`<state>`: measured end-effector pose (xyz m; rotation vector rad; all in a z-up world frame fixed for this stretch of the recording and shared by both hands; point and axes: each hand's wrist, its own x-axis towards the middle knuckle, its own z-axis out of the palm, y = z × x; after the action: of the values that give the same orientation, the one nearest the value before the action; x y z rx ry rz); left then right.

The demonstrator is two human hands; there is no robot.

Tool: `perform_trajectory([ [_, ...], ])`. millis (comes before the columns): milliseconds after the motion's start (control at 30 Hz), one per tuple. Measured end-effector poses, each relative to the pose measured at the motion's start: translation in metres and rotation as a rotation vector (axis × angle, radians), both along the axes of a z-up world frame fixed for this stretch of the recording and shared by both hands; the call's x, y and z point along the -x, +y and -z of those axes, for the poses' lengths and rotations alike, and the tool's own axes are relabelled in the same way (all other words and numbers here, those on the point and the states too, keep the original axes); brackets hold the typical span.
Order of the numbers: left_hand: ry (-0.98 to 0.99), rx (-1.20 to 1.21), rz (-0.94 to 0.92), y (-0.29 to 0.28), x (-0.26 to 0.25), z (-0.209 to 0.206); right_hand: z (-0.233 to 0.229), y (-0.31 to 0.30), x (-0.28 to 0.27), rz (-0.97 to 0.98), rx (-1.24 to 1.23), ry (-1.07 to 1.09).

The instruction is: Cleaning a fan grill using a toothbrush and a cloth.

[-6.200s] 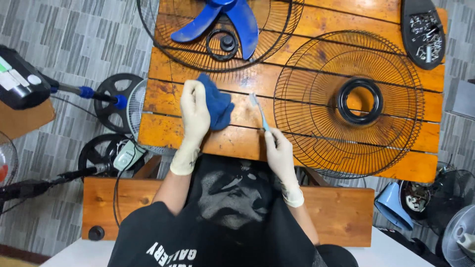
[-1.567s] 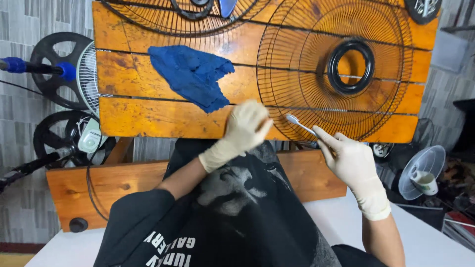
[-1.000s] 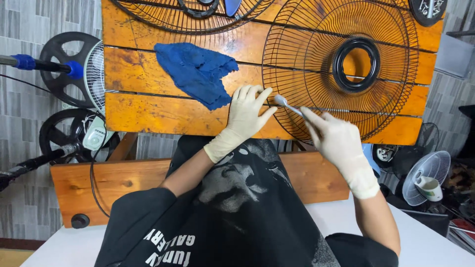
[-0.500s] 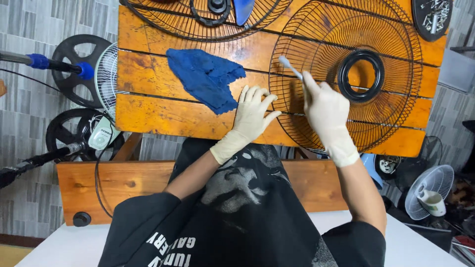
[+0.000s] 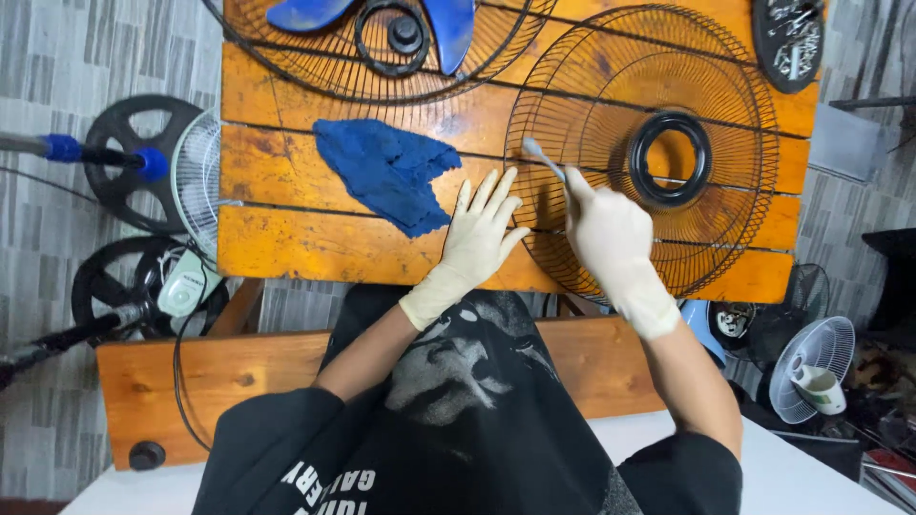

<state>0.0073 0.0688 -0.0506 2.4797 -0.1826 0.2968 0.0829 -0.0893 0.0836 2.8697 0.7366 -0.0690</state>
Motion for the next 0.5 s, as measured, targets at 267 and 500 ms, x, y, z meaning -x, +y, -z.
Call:
perform_trajectory([
  [267,-0.137,-0.028,-0.007,0.002,-0.004,-0.003,0.005,0.018,-0.014,0.036,-0.022,-0.17],
  [500,-0.112,0.069,0.084,0.007,-0.008,-0.042,0.0,0.01,-0.022,0.212,-0.112,0.277],
])
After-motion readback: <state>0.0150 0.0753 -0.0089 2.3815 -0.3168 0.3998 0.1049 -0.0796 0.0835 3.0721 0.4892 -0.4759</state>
